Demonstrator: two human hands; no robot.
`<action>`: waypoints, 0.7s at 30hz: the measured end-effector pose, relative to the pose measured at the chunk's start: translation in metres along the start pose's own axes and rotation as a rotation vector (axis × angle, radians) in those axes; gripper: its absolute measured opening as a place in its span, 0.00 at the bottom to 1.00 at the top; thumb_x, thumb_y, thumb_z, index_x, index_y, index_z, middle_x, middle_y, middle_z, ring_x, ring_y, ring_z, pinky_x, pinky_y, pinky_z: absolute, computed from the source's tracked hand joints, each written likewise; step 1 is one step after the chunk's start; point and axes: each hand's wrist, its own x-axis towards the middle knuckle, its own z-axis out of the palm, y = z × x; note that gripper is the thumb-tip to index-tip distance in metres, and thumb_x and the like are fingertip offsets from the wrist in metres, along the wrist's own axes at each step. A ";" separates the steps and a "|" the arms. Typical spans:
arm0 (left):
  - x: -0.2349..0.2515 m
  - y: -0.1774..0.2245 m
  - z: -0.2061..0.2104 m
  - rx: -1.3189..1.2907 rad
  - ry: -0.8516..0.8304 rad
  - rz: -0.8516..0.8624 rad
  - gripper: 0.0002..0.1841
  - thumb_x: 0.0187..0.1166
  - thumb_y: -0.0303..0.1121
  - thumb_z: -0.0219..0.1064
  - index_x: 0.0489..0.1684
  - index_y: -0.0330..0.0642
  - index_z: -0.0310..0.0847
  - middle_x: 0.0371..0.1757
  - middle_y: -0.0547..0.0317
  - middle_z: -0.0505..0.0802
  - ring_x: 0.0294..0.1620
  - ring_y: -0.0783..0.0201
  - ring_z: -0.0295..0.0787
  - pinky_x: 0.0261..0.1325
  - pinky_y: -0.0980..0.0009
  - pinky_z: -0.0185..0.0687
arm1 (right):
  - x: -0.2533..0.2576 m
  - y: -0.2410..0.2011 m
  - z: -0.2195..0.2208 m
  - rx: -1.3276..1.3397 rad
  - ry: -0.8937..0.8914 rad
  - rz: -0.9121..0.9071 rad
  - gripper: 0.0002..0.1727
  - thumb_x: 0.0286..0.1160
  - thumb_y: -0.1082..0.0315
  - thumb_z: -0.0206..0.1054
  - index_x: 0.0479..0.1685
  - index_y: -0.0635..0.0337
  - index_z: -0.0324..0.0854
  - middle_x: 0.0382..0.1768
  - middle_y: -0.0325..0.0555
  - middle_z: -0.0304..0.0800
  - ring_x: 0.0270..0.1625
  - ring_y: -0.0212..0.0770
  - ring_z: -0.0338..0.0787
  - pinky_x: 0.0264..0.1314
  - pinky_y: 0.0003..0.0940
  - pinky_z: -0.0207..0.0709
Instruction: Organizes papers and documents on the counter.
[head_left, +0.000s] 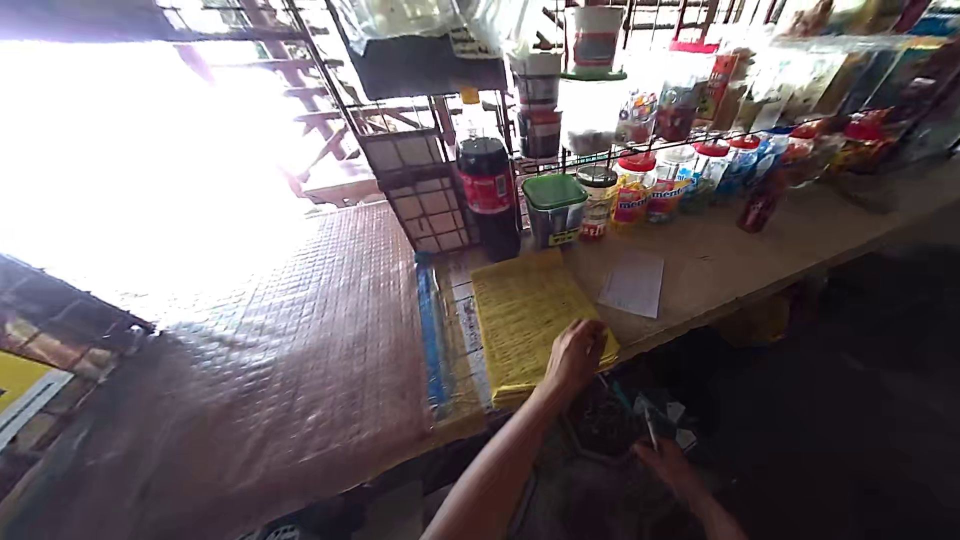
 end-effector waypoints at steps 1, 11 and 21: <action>0.043 0.002 0.008 0.020 -0.077 -0.080 0.18 0.87 0.33 0.62 0.68 0.30 0.81 0.64 0.37 0.89 0.66 0.46 0.87 0.73 0.52 0.79 | 0.002 0.006 -0.010 0.041 0.030 -0.008 0.12 0.86 0.70 0.62 0.54 0.73 0.82 0.29 0.39 0.85 0.23 0.23 0.73 0.28 0.20 0.68; 0.195 -0.019 0.062 0.284 -0.194 -0.649 0.46 0.63 0.38 0.86 0.81 0.27 0.64 0.78 0.25 0.76 0.79 0.30 0.73 0.74 0.35 0.72 | 0.006 0.045 -0.076 0.051 0.026 -0.013 0.11 0.83 0.73 0.63 0.53 0.74 0.84 0.32 0.43 0.87 0.29 0.25 0.78 0.35 0.21 0.73; 0.141 0.044 0.033 0.023 -0.174 -0.020 0.15 0.91 0.33 0.58 0.61 0.32 0.84 0.50 0.40 0.93 0.53 0.50 0.90 0.64 0.50 0.81 | 0.066 -0.047 -0.218 0.161 0.550 -0.642 0.52 0.71 0.46 0.70 0.88 0.73 0.52 0.76 0.56 0.77 0.58 0.29 0.83 0.51 0.26 0.80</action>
